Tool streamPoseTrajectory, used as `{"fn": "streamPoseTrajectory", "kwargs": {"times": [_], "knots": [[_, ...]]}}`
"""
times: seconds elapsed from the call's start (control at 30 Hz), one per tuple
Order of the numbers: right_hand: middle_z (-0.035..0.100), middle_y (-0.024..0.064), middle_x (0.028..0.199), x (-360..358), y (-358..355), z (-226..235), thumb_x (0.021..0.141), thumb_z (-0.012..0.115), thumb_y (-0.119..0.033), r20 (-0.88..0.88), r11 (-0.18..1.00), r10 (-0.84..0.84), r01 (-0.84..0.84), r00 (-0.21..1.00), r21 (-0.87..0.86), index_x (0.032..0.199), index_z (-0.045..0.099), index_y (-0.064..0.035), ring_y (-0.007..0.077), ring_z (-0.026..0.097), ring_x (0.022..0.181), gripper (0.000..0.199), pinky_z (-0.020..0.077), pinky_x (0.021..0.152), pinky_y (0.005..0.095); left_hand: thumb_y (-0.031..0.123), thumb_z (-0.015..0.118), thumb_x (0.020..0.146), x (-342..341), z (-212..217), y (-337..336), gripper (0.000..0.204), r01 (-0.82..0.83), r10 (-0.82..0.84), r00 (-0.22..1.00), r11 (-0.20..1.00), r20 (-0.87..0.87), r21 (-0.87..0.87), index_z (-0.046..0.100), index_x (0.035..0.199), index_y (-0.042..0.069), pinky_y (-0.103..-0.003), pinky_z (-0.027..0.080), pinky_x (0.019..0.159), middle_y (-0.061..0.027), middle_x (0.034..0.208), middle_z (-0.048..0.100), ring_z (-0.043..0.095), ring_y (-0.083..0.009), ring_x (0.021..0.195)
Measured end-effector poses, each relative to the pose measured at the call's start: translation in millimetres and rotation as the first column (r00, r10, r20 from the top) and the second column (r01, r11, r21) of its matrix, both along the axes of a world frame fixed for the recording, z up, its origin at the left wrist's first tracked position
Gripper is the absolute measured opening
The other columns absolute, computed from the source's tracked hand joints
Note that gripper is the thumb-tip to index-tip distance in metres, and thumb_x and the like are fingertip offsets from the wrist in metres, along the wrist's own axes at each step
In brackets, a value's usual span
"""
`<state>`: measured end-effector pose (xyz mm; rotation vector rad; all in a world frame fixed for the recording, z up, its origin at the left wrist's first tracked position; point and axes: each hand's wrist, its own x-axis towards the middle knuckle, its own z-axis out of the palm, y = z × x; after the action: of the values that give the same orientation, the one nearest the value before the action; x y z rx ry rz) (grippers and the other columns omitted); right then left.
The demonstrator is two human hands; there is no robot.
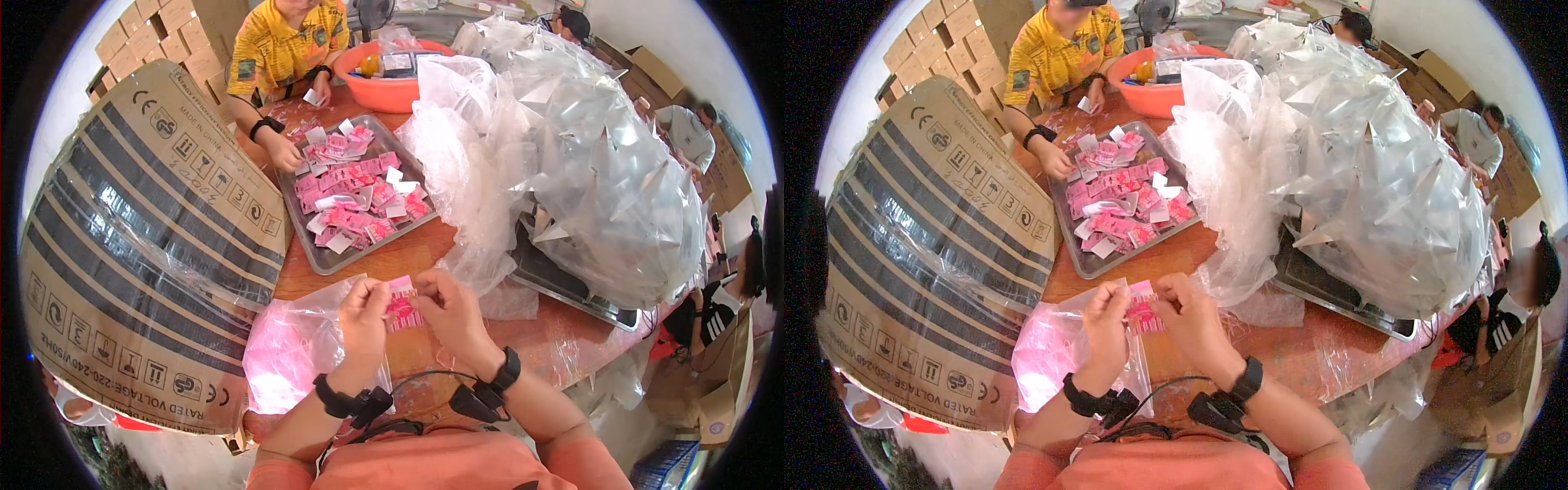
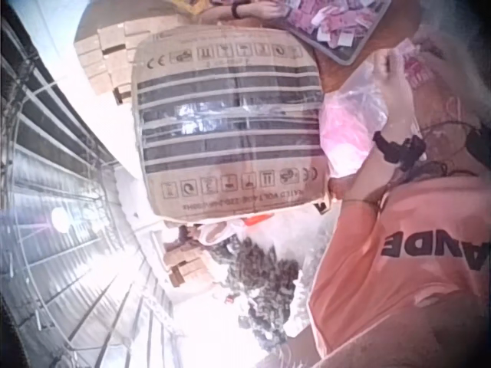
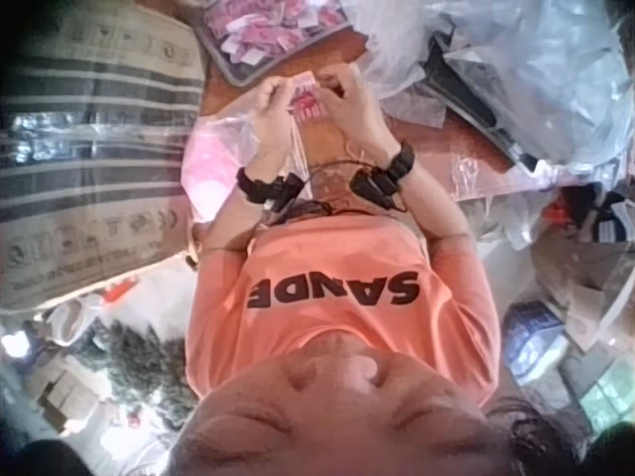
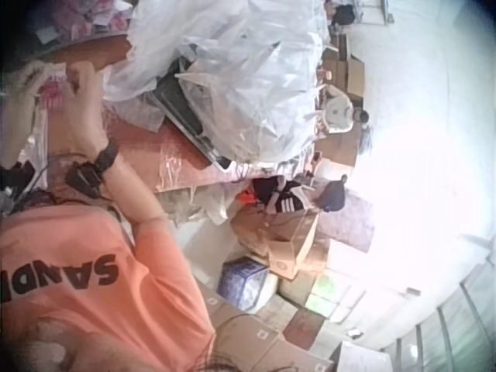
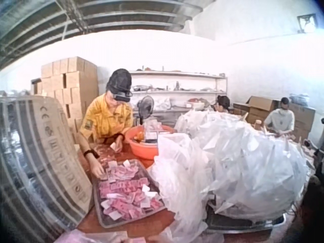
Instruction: Manually placing small pink packets into plastic bags and organizing them on a tray.
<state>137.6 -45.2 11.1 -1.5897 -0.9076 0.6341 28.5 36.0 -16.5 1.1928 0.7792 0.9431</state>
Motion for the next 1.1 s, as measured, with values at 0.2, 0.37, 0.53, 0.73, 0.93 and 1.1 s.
{"fn": "streamPoseTrajectory", "kwargs": {"times": [0.2,0.37,0.53,0.73,0.93,1.1], "knots": [[0.050,0.0137,0.075,16,23,-3,0.073,0.058,0.003,0.342,0.988,0.048,-0.094,0.939,0.121,0.077,0.047,-0.0006,0.0322,0.050,0.071,0.012,0.0399,0.061,0.0375,0.008,0.056,0.084,7,9,23,0.009,0.039,-0.007,0.996,0.926,0.087,-0.375,0.060,0.078,0.003,-0.025,0.047,0.044,-0.0016,0.066,0.055,0.054,-0.0101,0.053],[0.054,0.0116,0.081,29,37,-13,0.072,0.058,0.005,0.329,0.964,0.086,-0.162,0.940,0.210,0.075,0.047,0.0002,0.0275,0.053,0.077,0.012,0.0419,0.063,0.0327,0.006,0.055,0.083,11,-8,36,0.010,0.006,-0.005,1.000,0.961,0.004,-0.277,0.062,0.079,0.000,-0.024,0.047,0.042,-0.0039,0.068,0.059,0.056,-0.0117,0.051],[0.053,0.0135,0.077,39,51,-21,0.071,0.055,0.005,0.279,0.967,0.108,-0.167,0.954,0.194,0.073,0.047,0.0003,0.0299,0.053,0.070,0.010,0.0419,0.059,0.0352,0.005,0.055,0.081,12,-11,48,0.011,0.094,-0.108,0.994,0.933,-0.021,-0.348,0.063,0.078,-0.002,-0.024,0.049,0.047,-0.0053,0.069,0.061,0.059,-0.0136,0.054],[0.055,0.0153,0.070,49,64,-23,0.071,0.058,-0.001,0.144,0.984,0.176,-0.178,0.974,0.002,0.074,0.051,0.0017,0.0286,0.056,0.064,0.008,0.0428,0.057,0.0356,0.006,0.053,0.076,10,-19,66,0.012,0.221,-0.277,0.955,0.899,-0.101,-0.379,0.063,0.077,0.000,-0.027,0.049,0.047,-0.0067,0.068,0.061,0.058,-0.0140,0.057],[0.057,0.0165,0.069,56,78,-28,0.073,0.058,-0.002,0.134,0.974,0.227,-0.224,0.965,-0.042,0.076,0.051,0.0024,0.0289,0.057,0.063,0.008,0.0438,0.057,0.0364,0.010,0.051,0.075,10,-18,80,0.016,0.289,-0.355,0.927,0.880,-0.119,-0.377,0.062,0.077,-0.002,-0.025,0.047,0.047,-0.0078,0.068,0.061,0.057,-0.0148,0.054],[0.055,0.0159,0.067,60,86,-40,0.074,0.058,-0.002,0.139,0.974,0.226,-0.224,0.964,-0.030,0.076,0.051,0.0022,0.0266,0.056,0.061,0.009,0.0437,0.057,0.0349,0.011,0.056,0.083,14,-22,82,0.014,0.332,-0.366,0.886,0.930,-0.287,-0.161,0.061,0.076,0.000,-0.022,0.042,0.046,-0.0025,0.064,0.058,0.052,-0.0089,0.051]]}}
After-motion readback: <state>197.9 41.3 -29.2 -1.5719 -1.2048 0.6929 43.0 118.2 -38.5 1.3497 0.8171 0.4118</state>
